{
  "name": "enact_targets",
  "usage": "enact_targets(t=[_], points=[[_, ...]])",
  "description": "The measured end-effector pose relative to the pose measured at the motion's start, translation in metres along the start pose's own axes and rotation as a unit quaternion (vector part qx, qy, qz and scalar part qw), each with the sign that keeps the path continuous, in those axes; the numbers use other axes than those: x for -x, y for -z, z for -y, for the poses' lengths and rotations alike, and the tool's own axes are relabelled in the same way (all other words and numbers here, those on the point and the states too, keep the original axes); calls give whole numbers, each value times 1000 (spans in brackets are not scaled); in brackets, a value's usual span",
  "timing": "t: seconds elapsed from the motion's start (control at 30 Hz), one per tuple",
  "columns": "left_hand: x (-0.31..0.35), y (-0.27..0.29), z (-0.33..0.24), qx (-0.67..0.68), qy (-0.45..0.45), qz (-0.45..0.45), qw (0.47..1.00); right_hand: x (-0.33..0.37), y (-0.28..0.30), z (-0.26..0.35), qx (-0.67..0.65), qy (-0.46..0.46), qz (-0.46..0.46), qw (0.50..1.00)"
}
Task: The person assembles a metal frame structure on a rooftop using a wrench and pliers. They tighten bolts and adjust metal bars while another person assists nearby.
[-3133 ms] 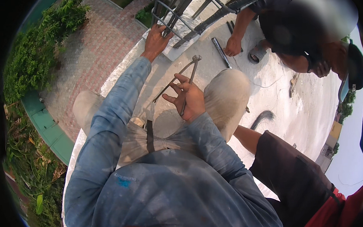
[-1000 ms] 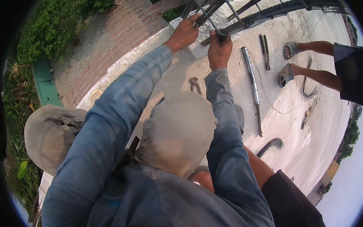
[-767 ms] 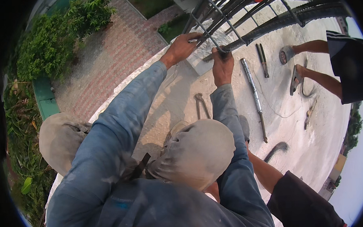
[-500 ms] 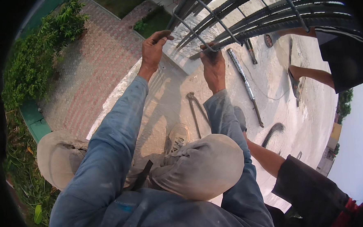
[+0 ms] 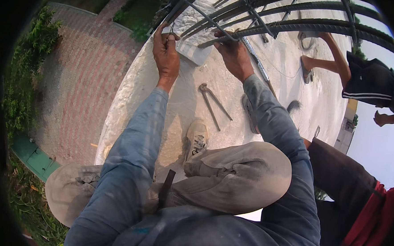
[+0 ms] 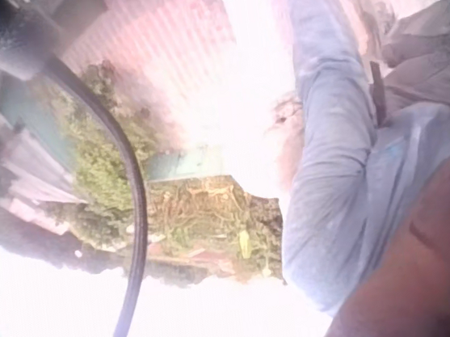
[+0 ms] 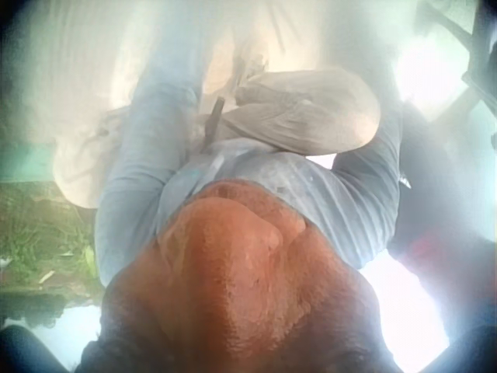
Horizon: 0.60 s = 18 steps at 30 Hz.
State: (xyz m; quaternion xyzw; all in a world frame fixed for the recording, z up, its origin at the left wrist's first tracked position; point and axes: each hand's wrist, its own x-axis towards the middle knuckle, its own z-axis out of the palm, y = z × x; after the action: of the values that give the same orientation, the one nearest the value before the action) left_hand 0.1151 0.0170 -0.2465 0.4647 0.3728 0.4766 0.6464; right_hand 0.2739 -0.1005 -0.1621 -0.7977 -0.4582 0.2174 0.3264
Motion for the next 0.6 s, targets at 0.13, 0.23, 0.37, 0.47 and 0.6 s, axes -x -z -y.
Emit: enact_targets(t=[0.13, 0.23, 0.37, 0.47, 0.6], points=[[50, -31, 13, 134, 178, -16, 975, 53, -25, -1, 33, -147, 11, 989], [80, -48, 20, 152, 171, 101, 968, 101, -65, -7, -237, -205, 53, 948], [96, -48, 17, 87, 222, 212, 948, 139, -74, -25, -307, -280, -34, 909], [92, -39, 14, -76, 105, 287, 949, 144, -71, -37, -254, -285, -96, 919], [73, -30, 13, -194, 92, 274, 937, 146, -81, -45, -321, -262, -156, 897]])
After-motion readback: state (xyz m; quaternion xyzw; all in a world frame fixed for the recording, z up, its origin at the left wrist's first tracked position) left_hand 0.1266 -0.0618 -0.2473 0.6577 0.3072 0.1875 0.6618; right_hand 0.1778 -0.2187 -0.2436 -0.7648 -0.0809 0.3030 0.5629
